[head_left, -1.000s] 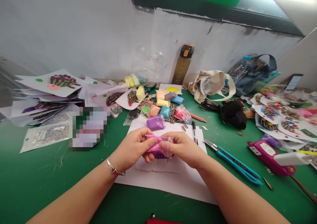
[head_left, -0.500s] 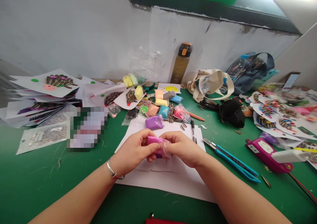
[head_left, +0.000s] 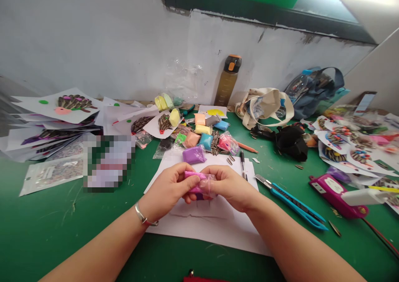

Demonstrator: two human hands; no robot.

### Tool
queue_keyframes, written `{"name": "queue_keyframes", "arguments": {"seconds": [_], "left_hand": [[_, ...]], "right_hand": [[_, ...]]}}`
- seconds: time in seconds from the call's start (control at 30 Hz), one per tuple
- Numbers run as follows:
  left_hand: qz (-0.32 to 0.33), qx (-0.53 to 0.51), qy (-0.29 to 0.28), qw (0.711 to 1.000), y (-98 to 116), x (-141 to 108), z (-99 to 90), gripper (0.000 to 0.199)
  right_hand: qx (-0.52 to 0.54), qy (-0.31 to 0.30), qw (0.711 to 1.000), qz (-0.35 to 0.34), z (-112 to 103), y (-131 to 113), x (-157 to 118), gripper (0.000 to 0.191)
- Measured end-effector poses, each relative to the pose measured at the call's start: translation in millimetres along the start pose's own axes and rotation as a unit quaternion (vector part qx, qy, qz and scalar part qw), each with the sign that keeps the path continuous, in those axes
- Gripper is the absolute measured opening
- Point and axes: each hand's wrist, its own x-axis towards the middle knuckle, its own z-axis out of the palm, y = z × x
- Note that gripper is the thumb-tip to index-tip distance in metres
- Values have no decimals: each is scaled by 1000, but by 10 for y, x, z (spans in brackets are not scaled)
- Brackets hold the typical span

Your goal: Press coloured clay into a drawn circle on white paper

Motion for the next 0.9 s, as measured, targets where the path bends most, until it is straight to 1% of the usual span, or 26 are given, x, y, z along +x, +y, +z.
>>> {"name": "queue_keyframes", "arguments": {"seconds": [0.17,0.4,0.53,0.63,0.83,0.9], "left_hand": [[11,4,3,1000,15,-10,-7,25],[-11,-1,-29,1000,-11,-6,-18,27],[-9,-10,-41,999,0,-10,-15,26],[-2,-3,-36,999,4,-14,-8,26],[10,32,-3,999,12,-32,34,25],[10,38,1,999,16,-35,47,24]], "right_hand": [[8,-43,999,16,2,-13,2,30],[-26,-7,1000,10,-33,-41,-27,30],[-13,-37,999,14,-45,-39,-34,29],[2,-60,998,14,-41,-20,-24,28],[27,-70,997,6,0,19,-7,26],[21,-62,998,-1,19,20,-2,24]]}}
